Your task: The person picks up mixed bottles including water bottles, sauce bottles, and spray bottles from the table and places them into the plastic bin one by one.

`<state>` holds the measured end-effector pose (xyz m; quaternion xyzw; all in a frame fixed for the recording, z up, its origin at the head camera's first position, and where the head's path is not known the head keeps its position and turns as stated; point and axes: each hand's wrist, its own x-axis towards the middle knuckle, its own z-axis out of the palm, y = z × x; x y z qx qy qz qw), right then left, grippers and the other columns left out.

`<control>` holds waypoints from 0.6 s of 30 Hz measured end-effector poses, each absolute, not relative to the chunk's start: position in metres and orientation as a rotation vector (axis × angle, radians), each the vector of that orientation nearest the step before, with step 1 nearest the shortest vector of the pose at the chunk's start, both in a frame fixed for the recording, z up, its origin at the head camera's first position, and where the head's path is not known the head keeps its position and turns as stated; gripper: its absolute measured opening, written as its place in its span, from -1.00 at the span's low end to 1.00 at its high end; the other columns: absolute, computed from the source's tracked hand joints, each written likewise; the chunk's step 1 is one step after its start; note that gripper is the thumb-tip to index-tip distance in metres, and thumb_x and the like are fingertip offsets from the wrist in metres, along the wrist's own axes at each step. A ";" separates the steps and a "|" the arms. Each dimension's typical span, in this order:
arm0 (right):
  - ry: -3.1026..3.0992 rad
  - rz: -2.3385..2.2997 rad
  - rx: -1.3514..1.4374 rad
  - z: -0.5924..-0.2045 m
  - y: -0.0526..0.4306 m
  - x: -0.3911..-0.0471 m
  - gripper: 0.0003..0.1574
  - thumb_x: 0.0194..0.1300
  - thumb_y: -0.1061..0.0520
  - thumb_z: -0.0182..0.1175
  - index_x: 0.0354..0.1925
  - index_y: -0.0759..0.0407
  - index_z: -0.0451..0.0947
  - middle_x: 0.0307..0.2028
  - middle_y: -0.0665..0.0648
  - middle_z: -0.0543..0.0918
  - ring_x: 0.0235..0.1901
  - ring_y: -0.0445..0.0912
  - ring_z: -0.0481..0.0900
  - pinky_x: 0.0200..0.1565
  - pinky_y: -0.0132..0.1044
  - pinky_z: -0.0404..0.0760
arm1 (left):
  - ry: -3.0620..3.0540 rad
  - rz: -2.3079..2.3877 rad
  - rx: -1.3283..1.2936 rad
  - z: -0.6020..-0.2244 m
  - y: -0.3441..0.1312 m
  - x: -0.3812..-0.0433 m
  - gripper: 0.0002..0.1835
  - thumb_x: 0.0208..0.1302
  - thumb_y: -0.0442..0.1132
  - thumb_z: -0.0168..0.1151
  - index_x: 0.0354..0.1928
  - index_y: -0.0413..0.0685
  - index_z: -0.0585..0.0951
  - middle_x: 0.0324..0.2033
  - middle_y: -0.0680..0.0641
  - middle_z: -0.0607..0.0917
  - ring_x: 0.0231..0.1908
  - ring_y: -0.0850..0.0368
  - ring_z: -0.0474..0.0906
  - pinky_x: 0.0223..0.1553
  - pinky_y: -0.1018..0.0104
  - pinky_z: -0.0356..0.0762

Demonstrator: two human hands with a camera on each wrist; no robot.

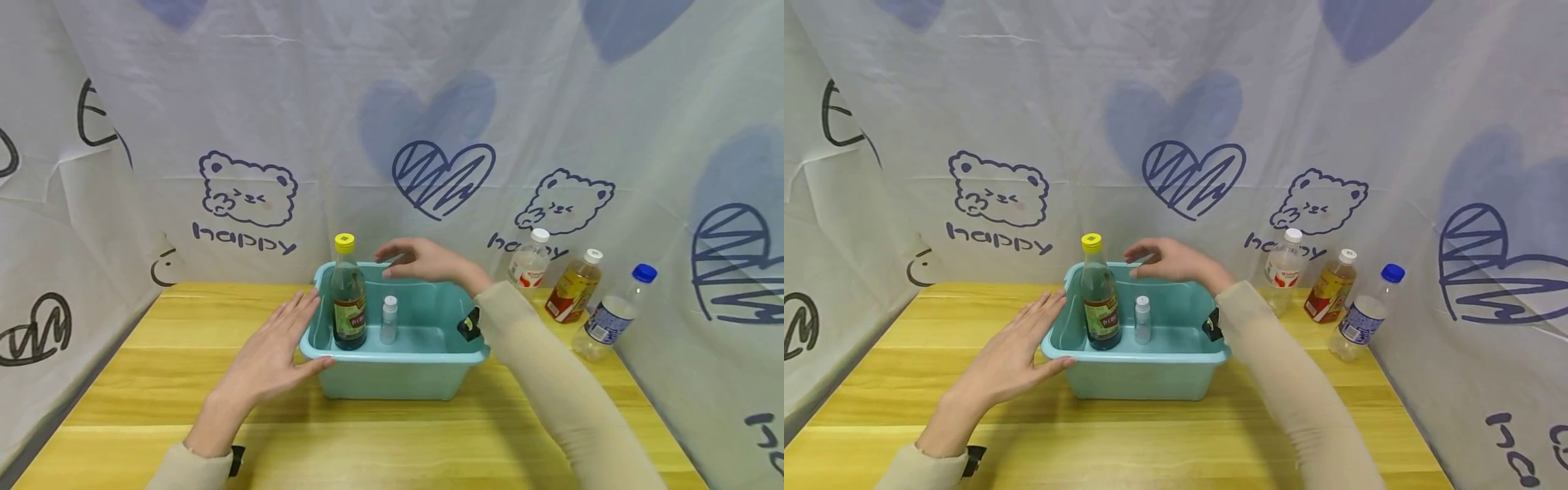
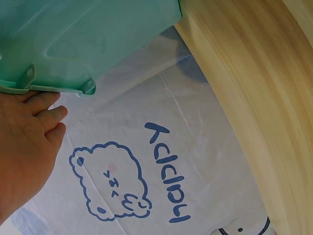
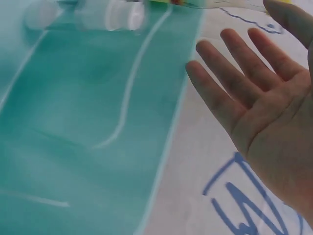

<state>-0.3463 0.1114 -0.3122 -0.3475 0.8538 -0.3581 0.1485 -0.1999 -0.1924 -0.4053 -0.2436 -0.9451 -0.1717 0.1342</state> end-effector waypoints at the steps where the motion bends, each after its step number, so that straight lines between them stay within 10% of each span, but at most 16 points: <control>1: 2.480 -1.047 -1.000 -0.310 0.113 -0.344 -0.38 0.47 0.08 0.30 0.41 0.18 0.46 0.33 0.17 0.58 0.30 0.11 0.57 0.27 -0.10 0.64 | -2.740 -0.496 -0.706 -0.405 -0.192 -0.200 0.13 0.34 0.44 0.17 0.67 -0.11 0.02 0.66 -0.06 -0.03 0.62 -0.15 -0.06 0.61 -0.11 -0.03; 18: 3.162 -1.049 -1.167 -0.282 0.140 -0.297 -0.29 0.46 0.02 0.34 0.47 0.11 0.41 0.43 0.14 0.49 0.37 0.09 0.47 0.35 0.05 0.54 | -2.732 -0.491 -0.702 -0.406 -0.193 -0.200 0.13 0.32 0.43 0.19 0.66 -0.13 0.04 0.66 -0.07 -0.01 0.62 -0.15 -0.05 0.61 -0.11 -0.02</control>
